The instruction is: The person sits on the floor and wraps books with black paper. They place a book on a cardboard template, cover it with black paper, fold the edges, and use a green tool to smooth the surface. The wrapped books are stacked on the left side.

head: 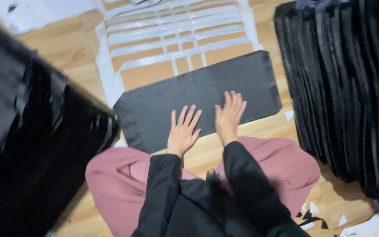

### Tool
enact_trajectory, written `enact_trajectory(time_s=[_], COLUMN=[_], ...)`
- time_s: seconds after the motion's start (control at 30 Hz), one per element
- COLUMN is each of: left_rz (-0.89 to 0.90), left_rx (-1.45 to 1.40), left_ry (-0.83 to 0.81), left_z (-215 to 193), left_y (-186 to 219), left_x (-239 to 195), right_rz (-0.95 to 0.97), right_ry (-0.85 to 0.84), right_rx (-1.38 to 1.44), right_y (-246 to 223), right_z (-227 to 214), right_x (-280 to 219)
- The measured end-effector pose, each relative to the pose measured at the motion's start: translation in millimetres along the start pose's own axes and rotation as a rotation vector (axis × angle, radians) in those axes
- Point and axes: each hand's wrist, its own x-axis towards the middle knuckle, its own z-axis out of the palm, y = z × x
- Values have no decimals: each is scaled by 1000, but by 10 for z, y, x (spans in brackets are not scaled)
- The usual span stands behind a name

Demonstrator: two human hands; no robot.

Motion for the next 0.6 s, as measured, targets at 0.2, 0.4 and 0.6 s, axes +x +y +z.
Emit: enact_trajectory(time_s=[0.2, 0.4, 0.6], left_rz=[-18, -22, -11], left_rx=[-38, -54, 32], left_ry=[17, -78, -178], left_z=[-47, -60, -168], left_y=[-5, -48, 49], left_x=[-18, 20, -71], right_rz=[161, 277, 348], right_ry=[60, -42, -785], right_rx=[-91, -215, -408], right_y=[1047, 1903, 2257], right_z=[-14, -203, -1057], right_x=[172, 339, 16])
